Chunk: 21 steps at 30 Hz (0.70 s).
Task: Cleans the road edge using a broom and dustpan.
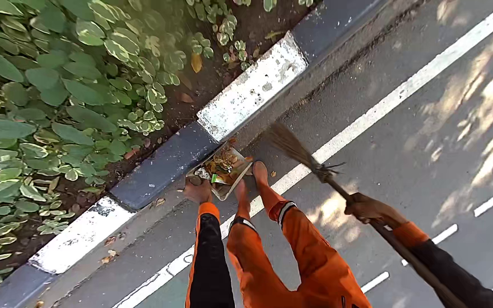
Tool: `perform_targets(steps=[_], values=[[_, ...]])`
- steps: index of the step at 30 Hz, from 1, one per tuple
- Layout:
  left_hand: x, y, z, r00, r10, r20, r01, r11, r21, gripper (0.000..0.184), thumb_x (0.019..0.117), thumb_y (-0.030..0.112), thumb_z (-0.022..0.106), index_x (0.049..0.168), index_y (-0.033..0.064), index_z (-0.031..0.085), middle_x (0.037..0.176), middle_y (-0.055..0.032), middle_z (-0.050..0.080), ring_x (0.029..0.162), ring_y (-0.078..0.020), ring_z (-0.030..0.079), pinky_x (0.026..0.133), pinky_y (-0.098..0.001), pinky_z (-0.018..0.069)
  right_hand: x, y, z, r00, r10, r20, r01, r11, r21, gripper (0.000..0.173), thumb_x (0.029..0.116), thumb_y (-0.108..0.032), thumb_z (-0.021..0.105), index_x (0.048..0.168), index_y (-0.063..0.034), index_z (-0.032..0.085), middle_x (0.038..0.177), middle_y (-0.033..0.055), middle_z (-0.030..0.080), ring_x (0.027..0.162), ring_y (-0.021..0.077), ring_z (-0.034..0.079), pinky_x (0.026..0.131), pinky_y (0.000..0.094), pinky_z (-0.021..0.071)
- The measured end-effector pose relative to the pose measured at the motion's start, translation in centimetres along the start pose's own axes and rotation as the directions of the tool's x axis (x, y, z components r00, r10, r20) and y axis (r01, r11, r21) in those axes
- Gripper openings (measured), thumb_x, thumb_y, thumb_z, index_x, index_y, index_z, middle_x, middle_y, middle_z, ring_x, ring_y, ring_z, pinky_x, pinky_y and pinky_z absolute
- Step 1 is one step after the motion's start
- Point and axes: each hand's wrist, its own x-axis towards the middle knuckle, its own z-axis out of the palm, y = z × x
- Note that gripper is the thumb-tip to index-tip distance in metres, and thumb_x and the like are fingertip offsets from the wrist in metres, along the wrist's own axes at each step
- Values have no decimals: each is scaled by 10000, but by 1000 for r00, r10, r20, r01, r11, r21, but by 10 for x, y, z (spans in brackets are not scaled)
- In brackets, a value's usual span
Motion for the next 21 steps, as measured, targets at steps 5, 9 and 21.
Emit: perform_targets(steps=[5, 9, 21], values=[[2, -14, 5, 1000, 4, -23, -4, 1000, 5, 354, 801, 180, 784, 1113, 26, 722, 1050, -228, 732, 1057, -390, 694, 927, -566, 507, 88, -75, -22, 891, -55, -451, -129, 921, -368, 531, 915, -157, 701, 1348, 103, 538, 1191, 331, 640, 1109, 472, 640, 939, 650, 498], [14, -37, -2, 997, 18, -71, -22, 998, -55, 318, 784, 163, 793, 1067, 31, 734, 1025, -213, 732, 1028, -367, 698, 902, -541, 520, 149, -116, 128, 963, -211, -165, 91, 837, -540, 747, 903, -160, 685, 1541, 39, 350, 1352, 329, 576, 1255, 488, 578, 1015, 656, 474], [56, -248, -60, 980, 135, -147, -160, 972, -171, 354, 781, 180, 778, 1078, -8, 730, 1024, -223, 739, 1000, -384, 709, 893, -574, 523, -51, 41, 262, 993, 49, 111, -41, 996, -75, 94, 917, -73, 670, 918, -47, 579, 581, 10, 490, 431, 115, 468, 436, 292, 439]])
